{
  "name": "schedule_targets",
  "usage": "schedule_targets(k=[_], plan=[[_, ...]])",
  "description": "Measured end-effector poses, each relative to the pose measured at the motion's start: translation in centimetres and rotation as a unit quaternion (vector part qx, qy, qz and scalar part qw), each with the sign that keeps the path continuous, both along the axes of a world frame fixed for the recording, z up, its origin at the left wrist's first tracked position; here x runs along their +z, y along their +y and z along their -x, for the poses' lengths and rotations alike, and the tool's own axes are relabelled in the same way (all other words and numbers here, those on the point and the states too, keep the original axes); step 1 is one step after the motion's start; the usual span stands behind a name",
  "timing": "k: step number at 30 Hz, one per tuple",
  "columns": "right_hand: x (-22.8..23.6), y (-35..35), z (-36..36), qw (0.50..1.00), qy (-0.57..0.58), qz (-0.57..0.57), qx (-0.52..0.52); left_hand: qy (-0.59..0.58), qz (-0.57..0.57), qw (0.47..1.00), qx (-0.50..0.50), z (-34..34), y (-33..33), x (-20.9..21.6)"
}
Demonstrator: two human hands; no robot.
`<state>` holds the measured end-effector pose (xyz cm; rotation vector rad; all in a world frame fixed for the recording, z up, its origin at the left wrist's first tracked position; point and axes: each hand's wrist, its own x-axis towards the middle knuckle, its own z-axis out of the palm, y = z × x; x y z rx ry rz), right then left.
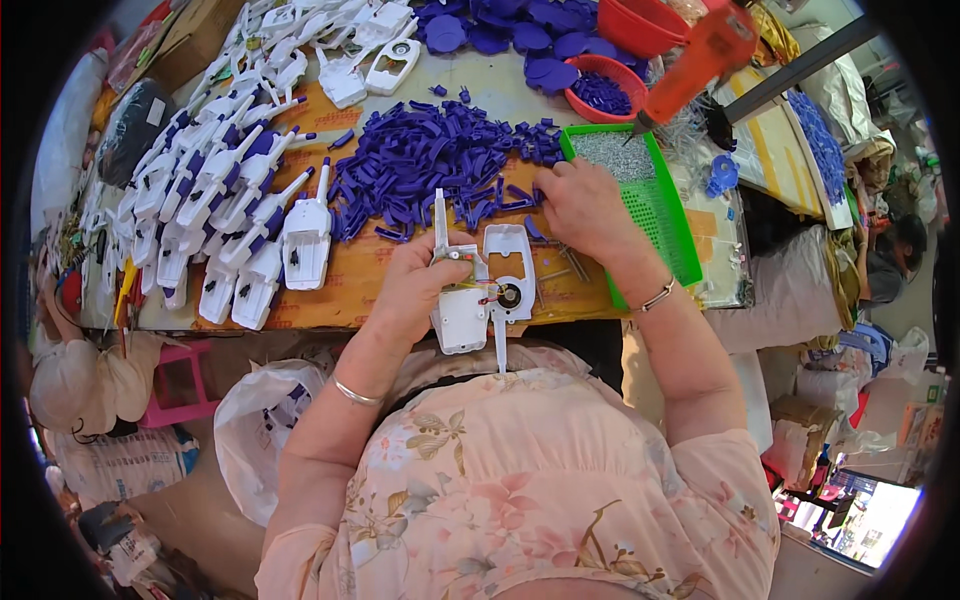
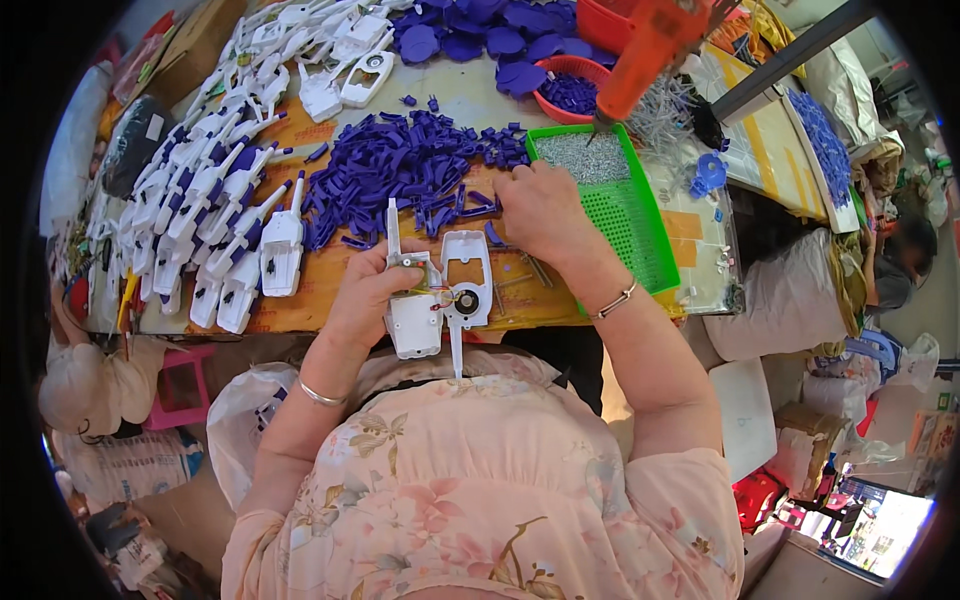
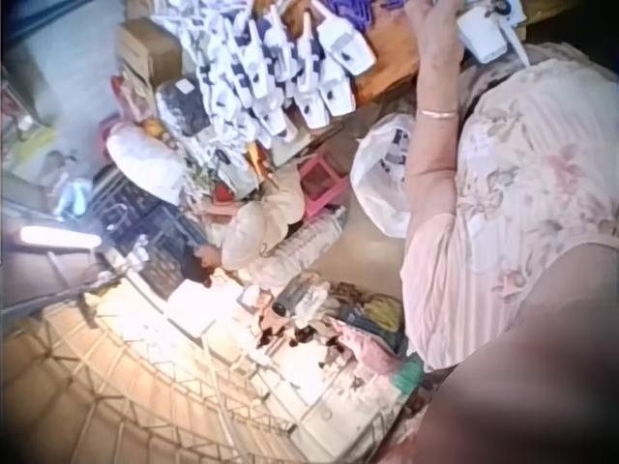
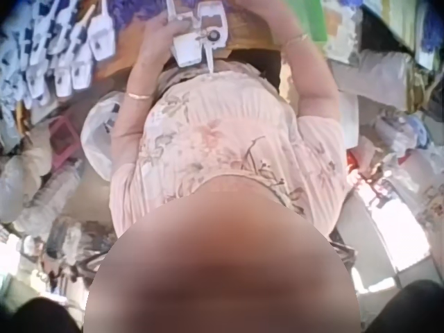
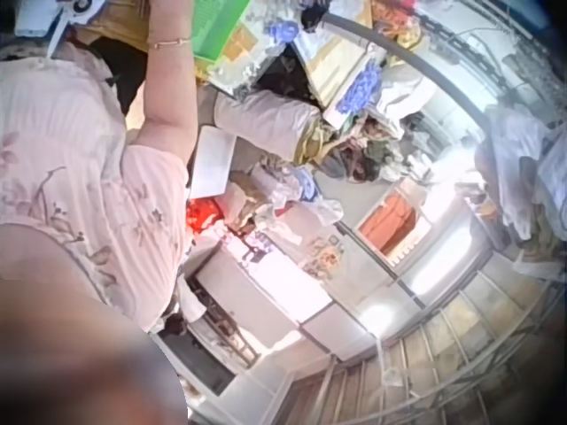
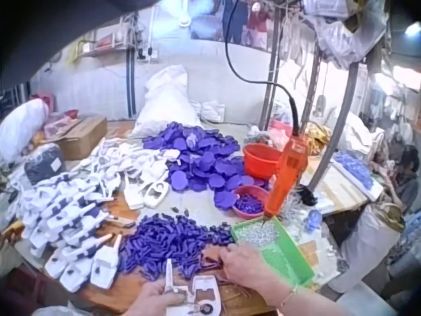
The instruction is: Assembling the internal components and housing of a toy walkie-talkie.
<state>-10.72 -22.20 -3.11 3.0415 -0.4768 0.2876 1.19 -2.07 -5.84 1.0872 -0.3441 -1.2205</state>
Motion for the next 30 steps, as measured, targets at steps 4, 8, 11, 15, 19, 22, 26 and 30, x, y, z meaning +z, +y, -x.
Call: schedule_targets(k=[4, 8, 11, 15, 19, 22, 26, 30], plan=[[0.0, 0.5, -0.6, 1.000, -0.004, -0.002, 0.016, 0.015, -0.003, 1.000, 0.002, -0.2, 0.2, -0.3], [-0.7, 0.0, -0.6, 1.000, -0.006, -0.025, -0.001, 0.036, -0.003, 0.999, -0.008, -0.1, 0.0, 0.0], [0.1, 0.4, -0.5, 0.996, -0.046, -0.058, -0.046, -0.025, -0.020, 0.999, -0.009, 0.0, -0.2, 0.4], [3.5, 3.3, -0.4, 0.943, -0.186, -0.260, 0.092, -0.027, -0.005, 1.000, 0.005, 0.3, 0.4, 0.9], [3.4, 4.8, 0.2, 0.834, -0.150, -0.526, 0.082, -0.054, 0.026, 0.998, -0.005, 0.6, -0.2, 1.6], [4.4, 5.1, 0.5, 0.846, -0.110, -0.511, 0.102, -0.072, 0.039, 0.997, -0.004, 1.2, -0.5, 1.1], [3.3, 5.3, 0.6, 0.785, -0.117, -0.608, 0.030, -0.153, -0.002, 0.988, 0.001, 1.6, -1.0, 1.6], [3.3, 4.9, -0.7, 0.818, -0.152, -0.541, 0.119, -0.176, -0.017, 0.984, -0.005, 0.8, -0.1, 1.6]])
